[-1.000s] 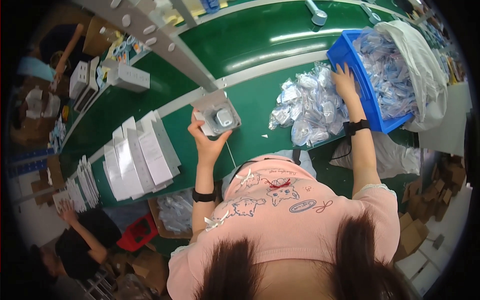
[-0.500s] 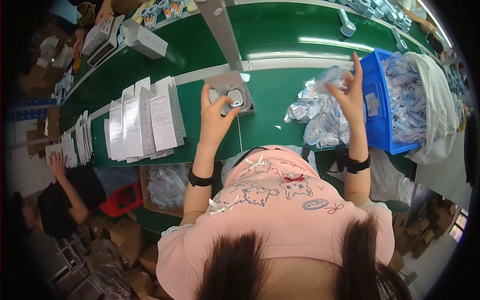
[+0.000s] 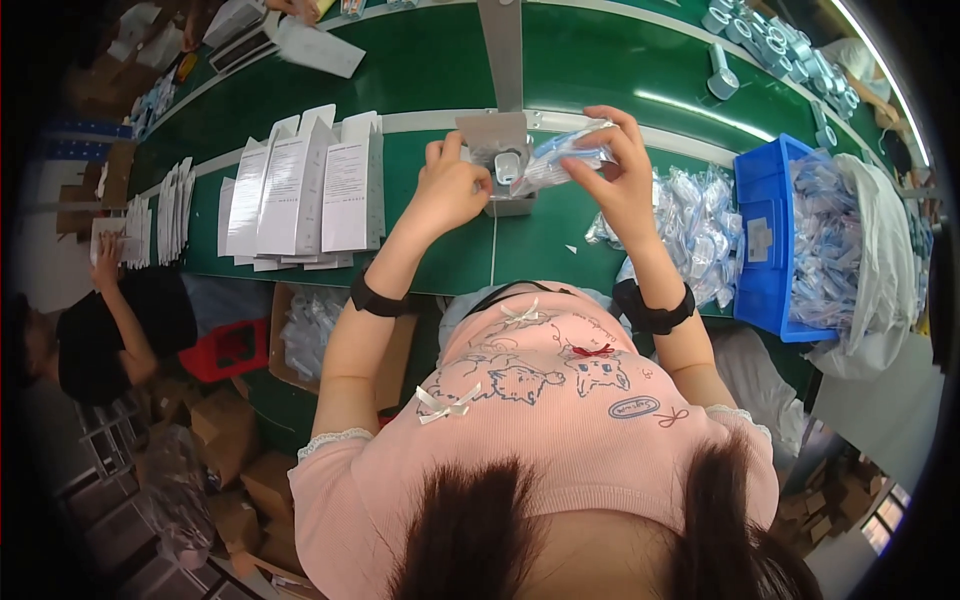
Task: The recorder is packing small electronic components into individual cardboard boxes and then into plastic bags on an electronics factory production line.
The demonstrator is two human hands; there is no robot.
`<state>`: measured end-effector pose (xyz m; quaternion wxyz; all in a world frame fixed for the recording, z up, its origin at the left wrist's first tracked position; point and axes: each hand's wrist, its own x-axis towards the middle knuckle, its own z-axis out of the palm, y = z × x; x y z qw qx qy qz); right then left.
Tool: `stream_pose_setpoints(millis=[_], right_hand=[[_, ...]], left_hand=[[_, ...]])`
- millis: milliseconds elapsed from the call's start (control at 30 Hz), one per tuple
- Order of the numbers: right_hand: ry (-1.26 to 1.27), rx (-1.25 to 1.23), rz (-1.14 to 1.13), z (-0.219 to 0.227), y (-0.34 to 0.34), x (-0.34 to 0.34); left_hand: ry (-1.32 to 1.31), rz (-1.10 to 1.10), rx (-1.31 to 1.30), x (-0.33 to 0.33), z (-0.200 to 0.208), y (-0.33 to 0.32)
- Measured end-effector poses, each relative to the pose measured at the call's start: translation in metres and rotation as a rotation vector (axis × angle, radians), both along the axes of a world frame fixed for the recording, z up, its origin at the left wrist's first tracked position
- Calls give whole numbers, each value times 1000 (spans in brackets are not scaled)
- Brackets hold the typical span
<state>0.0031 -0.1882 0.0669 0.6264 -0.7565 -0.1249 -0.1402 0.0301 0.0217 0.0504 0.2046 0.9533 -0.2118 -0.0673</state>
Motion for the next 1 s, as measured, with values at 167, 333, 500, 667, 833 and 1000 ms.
stream_pose_setpoints(millis=[167, 333, 500, 667, 833, 1000], right_hand=[[43, 130, -80, -6, 5, -6], [-192, -164, -36, -5, 9, -6], [-116, -29, -40, -10, 5, -2], [-20, 48, -84, -11, 3, -6], [27, 41, -103, -13, 3, -10], [-32, 162, -1, -3, 11, -11]], left_hand=[[-15, -61, -151, 7, -17, 2], [-58, 28, -288, 6, -20, -5], [-11, -42, -127, 2, -1, -1], [99, -21, 111, 3, 1, 1], [80, -50, -42, 8, -3, 5], [152, 93, -517, 13, -18, 10]])
